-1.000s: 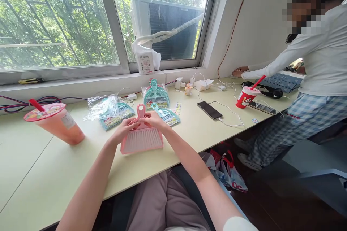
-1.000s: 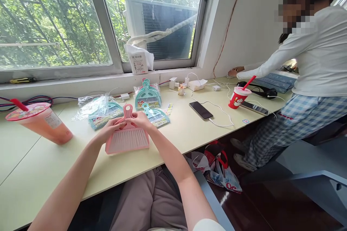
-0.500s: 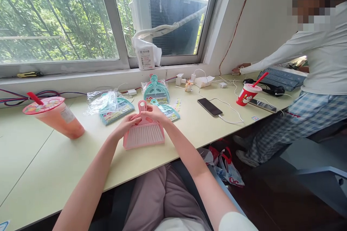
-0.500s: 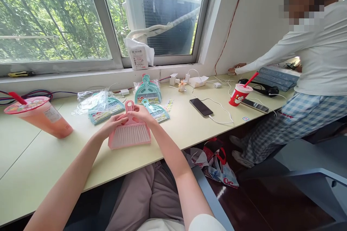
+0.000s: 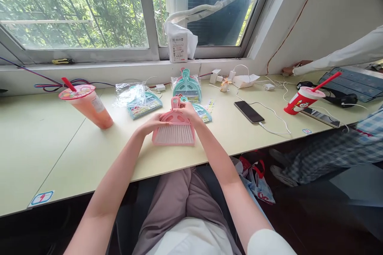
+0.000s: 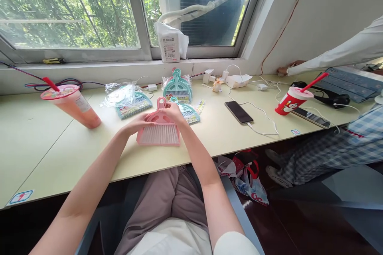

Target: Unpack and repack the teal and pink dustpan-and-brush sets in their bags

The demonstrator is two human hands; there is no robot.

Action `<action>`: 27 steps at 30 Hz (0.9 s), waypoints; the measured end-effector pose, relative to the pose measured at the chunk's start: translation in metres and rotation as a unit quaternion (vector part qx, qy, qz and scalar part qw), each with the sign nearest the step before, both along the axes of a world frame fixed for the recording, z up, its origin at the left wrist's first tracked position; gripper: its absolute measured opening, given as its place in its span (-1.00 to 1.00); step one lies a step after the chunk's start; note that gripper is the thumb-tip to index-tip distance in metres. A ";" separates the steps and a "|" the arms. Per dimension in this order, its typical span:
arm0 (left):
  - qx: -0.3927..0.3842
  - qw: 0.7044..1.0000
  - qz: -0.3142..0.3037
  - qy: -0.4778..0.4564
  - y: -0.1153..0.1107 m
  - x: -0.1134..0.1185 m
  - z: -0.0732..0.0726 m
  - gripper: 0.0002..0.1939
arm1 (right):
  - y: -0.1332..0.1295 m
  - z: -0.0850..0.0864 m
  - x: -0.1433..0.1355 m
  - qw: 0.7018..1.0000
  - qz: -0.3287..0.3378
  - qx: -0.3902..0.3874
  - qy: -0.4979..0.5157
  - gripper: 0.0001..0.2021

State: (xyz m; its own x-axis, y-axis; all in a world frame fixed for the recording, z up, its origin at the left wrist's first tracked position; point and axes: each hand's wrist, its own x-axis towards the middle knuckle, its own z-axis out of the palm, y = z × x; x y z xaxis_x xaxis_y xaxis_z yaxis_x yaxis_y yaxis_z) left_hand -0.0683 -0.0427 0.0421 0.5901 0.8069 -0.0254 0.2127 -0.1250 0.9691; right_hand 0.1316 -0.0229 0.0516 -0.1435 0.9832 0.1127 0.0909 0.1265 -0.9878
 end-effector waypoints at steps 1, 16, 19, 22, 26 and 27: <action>-0.002 1.000 0.001 0.002 0.000 0.000 -0.001 -0.36 | 0.000 -0.001 0.000 1.000 -0.004 0.002 -0.014 -0.88; 0.066 0.995 0.076 -0.007 -0.012 0.001 0.017 -0.53 | -0.007 0.007 -0.003 0.990 0.027 0.113 -0.079 -0.68; 0.086 0.990 0.110 -0.008 -0.009 -0.003 0.015 -0.55 | -0.008 0.007 0.003 0.988 0.102 0.095 -0.066 -0.71; 0.098 0.987 0.131 -0.001 -0.008 -0.005 0.014 -0.53 | -0.007 0.003 0.003 0.992 0.097 0.075 -0.041 -0.72; 0.108 0.988 0.108 -0.003 -0.008 -0.004 0.014 -0.47 | -0.007 -0.002 -0.004 0.997 0.070 0.027 0.025 -0.71; 0.113 0.988 0.103 -0.006 -0.008 -0.004 0.013 -0.44 | -0.007 -0.002 -0.005 0.996 0.070 0.019 0.042 -0.71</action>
